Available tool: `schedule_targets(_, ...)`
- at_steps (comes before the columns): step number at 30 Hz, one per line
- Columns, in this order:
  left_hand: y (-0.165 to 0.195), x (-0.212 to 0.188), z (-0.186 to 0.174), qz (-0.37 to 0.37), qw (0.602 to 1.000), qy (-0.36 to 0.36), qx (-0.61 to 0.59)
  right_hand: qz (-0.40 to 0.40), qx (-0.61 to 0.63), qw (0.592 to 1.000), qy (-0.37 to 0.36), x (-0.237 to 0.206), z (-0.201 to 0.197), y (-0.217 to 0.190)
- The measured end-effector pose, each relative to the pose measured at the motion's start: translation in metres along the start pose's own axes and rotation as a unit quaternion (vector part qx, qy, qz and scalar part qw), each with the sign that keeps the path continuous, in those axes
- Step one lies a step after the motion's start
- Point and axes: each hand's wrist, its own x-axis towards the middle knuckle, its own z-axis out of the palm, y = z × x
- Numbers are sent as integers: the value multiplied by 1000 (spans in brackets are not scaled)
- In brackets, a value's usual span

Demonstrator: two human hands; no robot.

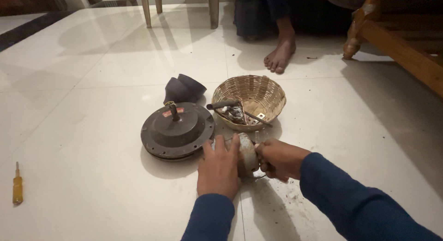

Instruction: The person sits on the floor and works on a rusty cylindrical motor component, using pliers to pry and pull old wires and parts off it. They rotate the component repeatedly to reach different sides and set removed pieces aside near a wicker basket.

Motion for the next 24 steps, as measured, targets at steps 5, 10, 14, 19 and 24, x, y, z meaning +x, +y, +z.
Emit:
schedule_targets(5, 0, -1, -3, -8, 999, -31, -15, -24, 14, 999, 21, 13, -1, 18)
schedule_targets(10, 4, 2, -9, -1, 1000, -18, 1, -102, 23, 993, 46, 15, 2, 27)
schedule_targets(14, 4, 3, -14, -11, 999, -47, -13, -49, -22, 998, 19, 3, -3, 15)
schedule_targets(19, 5, 5, -15, -20, 997, -73, -3, -17, -43, 998, 31, -9, -2, -1)
schedule_targets(24, 5, -2, -6, -4, 1000, -9, -9, 69, 125, 988, 53, 1, 9, 3)
